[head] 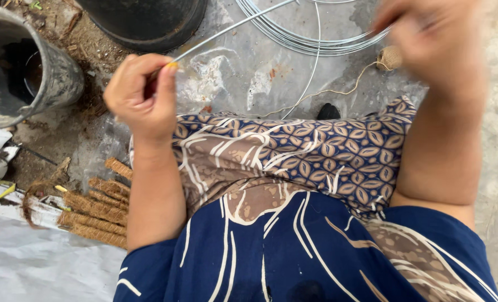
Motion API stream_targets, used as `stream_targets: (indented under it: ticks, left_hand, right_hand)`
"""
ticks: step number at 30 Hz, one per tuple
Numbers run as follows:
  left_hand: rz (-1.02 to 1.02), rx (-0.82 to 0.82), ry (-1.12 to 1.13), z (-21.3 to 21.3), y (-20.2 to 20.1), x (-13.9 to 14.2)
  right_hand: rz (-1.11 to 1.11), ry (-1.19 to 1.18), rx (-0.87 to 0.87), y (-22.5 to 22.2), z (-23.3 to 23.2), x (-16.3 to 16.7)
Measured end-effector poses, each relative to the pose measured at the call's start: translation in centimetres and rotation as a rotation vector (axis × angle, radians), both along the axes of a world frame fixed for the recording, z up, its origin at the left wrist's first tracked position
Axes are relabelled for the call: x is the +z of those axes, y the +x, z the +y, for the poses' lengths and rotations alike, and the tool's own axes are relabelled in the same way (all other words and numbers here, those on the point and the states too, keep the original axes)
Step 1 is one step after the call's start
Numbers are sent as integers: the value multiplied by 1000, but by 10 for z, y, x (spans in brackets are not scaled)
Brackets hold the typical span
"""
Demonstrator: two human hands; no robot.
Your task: The person sits on the floor and wraps a thin string around a metal wire by hand. They repeatedly wind the string along the wire's length, adjusting tension and position as they work.
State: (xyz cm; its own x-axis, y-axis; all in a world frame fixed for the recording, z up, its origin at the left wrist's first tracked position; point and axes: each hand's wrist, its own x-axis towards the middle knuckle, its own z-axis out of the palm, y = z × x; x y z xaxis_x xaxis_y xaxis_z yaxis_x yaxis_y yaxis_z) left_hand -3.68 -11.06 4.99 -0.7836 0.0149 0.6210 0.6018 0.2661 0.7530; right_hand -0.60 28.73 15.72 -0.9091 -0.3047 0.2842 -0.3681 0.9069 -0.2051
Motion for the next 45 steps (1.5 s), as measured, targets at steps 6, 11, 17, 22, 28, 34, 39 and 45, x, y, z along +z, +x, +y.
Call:
stream_targets:
  ticks: [6, 11, 17, 22, 28, 34, 39, 45]
  left_hand:
    - [-12, 31, 60, 33, -1, 0]
    - [-29, 81, 67, 54, 2, 1]
    - [-32, 128, -30, 58, -2, 8]
    - [-60, 94, -89, 60, 8, 11]
    - [180, 63, -222, 64, 21, 16]
    - [265, 37, -259, 67, 30, 16]
    - [300, 12, -272, 68, 33, 10]
    - [275, 20, -251, 71, 31, 2]
  right_hand:
    - [-170, -207, 382, -3, -118, -76]
    - [-149, -608, 479, -31, -167, -130]
    - [-335, -825, 284, -27, -157, -112]
    - [301, -317, 295, -16, -131, -52]
    - [379, -149, 172, -18, -135, -30]
    - [142, -41, 126, -27, -136, -48]
    - [28, 6, 79, -25, -146, -60]
    - [9, -27, 50, -30, -154, -65]
